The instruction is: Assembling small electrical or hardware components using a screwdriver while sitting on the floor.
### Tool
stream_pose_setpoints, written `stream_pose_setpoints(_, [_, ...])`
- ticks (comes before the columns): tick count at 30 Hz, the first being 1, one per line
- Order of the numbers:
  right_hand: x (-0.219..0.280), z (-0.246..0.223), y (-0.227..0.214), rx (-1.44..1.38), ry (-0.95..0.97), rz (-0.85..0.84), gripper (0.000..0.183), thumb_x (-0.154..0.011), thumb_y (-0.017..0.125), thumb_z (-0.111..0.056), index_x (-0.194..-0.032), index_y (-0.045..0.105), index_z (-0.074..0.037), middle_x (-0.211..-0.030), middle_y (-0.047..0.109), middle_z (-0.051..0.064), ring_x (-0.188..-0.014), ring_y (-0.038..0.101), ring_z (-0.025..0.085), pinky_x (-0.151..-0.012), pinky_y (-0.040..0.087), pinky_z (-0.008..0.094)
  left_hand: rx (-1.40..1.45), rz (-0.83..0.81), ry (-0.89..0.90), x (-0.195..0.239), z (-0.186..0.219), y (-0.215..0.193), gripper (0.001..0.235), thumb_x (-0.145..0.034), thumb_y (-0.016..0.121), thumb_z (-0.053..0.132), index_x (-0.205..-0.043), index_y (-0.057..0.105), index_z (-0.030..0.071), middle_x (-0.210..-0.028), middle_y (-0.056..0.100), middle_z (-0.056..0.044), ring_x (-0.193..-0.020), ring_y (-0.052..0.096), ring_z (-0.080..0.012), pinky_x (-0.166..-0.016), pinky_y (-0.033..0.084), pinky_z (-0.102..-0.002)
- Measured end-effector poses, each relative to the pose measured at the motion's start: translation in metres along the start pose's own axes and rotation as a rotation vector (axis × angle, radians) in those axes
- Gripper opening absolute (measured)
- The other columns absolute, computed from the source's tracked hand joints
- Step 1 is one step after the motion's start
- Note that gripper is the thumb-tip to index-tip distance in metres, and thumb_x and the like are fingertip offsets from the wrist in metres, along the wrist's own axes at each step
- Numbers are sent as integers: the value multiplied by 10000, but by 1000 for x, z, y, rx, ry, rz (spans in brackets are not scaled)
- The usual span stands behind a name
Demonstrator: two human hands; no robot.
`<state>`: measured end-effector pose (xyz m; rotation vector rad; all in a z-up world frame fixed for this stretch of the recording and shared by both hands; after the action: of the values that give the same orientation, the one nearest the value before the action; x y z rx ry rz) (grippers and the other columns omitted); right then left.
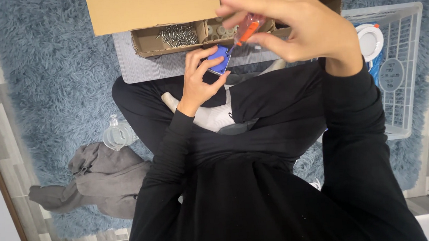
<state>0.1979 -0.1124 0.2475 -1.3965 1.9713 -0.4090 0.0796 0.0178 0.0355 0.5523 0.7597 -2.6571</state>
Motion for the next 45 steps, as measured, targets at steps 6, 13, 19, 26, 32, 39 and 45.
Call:
stream_pose_setpoints(6, [-3,-10,1,231,-54,162,575,-975,1055,84,-1465,757,136,-1153,825,218,-909,734,266,-781,550,342,1,-8,-10,1,-1,1,392,-836,961,108,-1193,799,111,-1425,655,-21,-1275,592,-286,-1143,523,-430])
stream_pose_setpoints(13, [9,6,16,711,-186,347,542,-1058,1195,-291,-1403,874,-23,-863,540,13,-643,429,141,-580,360,296,3,-16,-7,-1,0,0,395,-845,961,111,-1205,797,114,-1426,655,-18,-1272,587,-283,-1142,522,-422])
stream_pose_setpoints(19, [0,-10,9,105,29,48,793,-931,703,182,-1676,453,76,-1555,605,318,-1193,750,396,-962,604,427,1,-14,-5,-1,-1,0,395,-822,967,97,-1181,803,98,-1419,659,-21,-1269,593,-294,-1150,526,-440])
stream_pose_setpoints(26, [-1,-15,3,11,-6,-26,704,-932,802,210,-1590,566,119,-1461,751,311,-1248,802,401,-1018,677,427,7,-13,-1,-1,-1,1,407,-836,965,93,-1201,787,117,-1426,649,-34,-1280,599,-301,-1149,524,-446])
stream_pose_setpoints(32, [3,-16,7,282,-17,78,571,-1026,960,25,-1545,727,75,-1154,816,158,-833,679,268,-756,527,363,10,-10,0,2,-5,2,409,-832,976,101,-1198,793,113,-1430,646,-36,-1278,595,-300,-1139,529,-445])
stream_pose_setpoints(39, [10,-16,18,531,-14,237,560,-1054,1082,-104,-1427,709,83,-1062,681,132,-774,624,205,-661,492,317,-12,-10,10,4,-7,3,445,-823,1002,117,-1219,798,114,-1437,641,-37,-1278,588,-294,-1139,528,-440])
stream_pose_setpoints(45, [27,-16,16,339,91,346,570,-1065,1006,71,-1474,609,91,-1132,697,178,-791,635,220,-654,490,324,-32,-12,4,2,-1,2,420,-847,980,144,-1222,795,110,-1434,638,-41,-1283,578,-308,-1147,521,-449])
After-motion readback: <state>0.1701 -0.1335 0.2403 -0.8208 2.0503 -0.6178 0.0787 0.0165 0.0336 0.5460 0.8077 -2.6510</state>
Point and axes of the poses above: each hand's wrist, its own x-axis away from the middle knuckle, its own y-axis out of the palm, z = x × y, the point moved 9 cm from there along -x, towards the middle knuckle
